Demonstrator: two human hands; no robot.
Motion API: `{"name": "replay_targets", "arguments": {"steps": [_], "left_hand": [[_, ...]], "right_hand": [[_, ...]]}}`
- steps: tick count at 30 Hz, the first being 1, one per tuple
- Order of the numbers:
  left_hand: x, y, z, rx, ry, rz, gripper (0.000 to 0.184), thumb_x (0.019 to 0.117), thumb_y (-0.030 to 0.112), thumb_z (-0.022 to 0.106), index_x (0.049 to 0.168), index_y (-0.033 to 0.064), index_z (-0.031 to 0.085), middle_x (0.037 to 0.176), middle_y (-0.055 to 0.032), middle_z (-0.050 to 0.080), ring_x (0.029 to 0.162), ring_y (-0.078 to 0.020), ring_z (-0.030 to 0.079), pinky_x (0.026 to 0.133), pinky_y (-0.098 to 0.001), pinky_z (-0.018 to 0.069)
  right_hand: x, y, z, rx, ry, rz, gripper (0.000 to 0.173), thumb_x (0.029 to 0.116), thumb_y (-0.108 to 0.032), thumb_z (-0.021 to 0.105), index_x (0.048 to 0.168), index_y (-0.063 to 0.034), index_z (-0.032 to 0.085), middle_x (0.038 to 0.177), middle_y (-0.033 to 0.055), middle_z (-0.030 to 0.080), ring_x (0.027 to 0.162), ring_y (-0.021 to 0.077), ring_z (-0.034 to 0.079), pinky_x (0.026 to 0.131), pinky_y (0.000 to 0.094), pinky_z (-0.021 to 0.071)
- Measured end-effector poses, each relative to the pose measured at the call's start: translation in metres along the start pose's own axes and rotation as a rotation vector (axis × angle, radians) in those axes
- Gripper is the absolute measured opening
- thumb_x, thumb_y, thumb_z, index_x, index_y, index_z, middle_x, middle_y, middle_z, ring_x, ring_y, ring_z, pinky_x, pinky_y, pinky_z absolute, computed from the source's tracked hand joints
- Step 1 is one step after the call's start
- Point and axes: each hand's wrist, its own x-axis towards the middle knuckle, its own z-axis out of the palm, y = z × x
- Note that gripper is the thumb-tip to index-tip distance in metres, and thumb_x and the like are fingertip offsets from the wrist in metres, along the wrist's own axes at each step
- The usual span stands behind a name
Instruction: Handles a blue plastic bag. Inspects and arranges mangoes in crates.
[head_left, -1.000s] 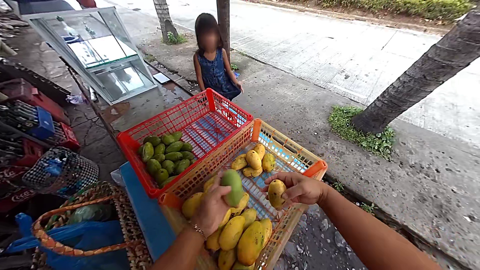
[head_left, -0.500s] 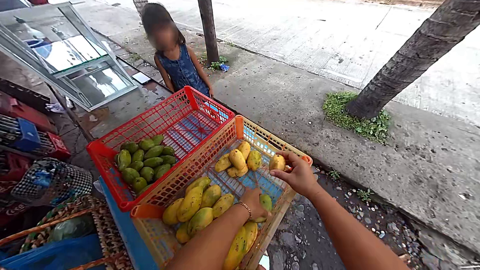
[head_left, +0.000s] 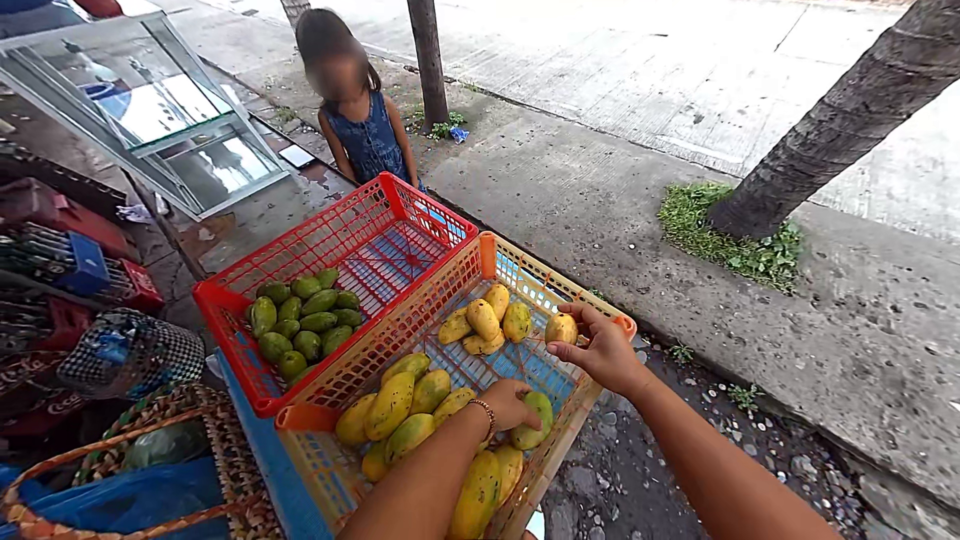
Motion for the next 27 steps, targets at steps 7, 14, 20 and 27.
{"name": "replay_targets", "arguments": {"steps": [7, 14, 20, 27], "left_hand": [[-0.002, 0.029, -0.004, 0.138, 0.392, 0.257, 0.072, 0.0700, -0.001, 0.083, 0.132, 0.0042, 0.048, 0.135, -0.0195, 0.054, 0.121, -0.0299, 0.060, 0.101, -0.0443, 0.0528], [-0.016, 0.002, -0.010, 0.291, 0.052, 0.331, 0.029, 0.0816, 0.004, 0.074, 0.106, -0.0030, 0.062, 0.133, -0.0209, 0.051, 0.120, -0.0304, 0.054, 0.098, -0.0443, 0.0489], [-0.003, -0.006, -0.005, 0.125, 0.112, 0.076, 0.072, 0.0884, 0.029, 0.081, 0.146, 0.0001, 0.049, 0.141, -0.0224, 0.056, 0.126, -0.0325, 0.059, 0.108, -0.0486, 0.0478], [-0.006, 0.014, 0.006, 0.366, 0.122, 0.175, 0.067, 0.0815, 0.019, 0.083, 0.142, 0.0058, 0.057, 0.142, -0.0186, 0.055, 0.129, -0.0297, 0.056, 0.110, -0.0442, 0.0460]], "right_hand": [[-0.003, 0.001, 0.001, 0.041, 0.062, -0.022, 0.066, 0.0810, -0.027, 0.087, 0.135, -0.0049, 0.056, 0.115, 0.0105, 0.070, 0.094, 0.0194, 0.073, 0.081, 0.0381, 0.0642], [-0.005, 0.001, 0.001, 0.061, 0.081, -0.055, 0.063, 0.0809, -0.020, 0.087, 0.134, -0.0044, 0.057, 0.115, 0.0112, 0.070, 0.098, 0.0194, 0.073, 0.083, 0.0383, 0.0635], [-0.003, 0.001, 0.002, 0.060, 0.093, -0.052, 0.062, 0.0803, -0.020, 0.088, 0.133, -0.0050, 0.058, 0.112, 0.0102, 0.072, 0.093, 0.0192, 0.074, 0.081, 0.0376, 0.0641], [-0.001, 0.002, 0.002, 0.080, 0.085, -0.022, 0.063, 0.0804, -0.022, 0.088, 0.133, -0.0062, 0.058, 0.113, 0.0100, 0.072, 0.092, 0.0190, 0.074, 0.080, 0.0375, 0.0651]]}}
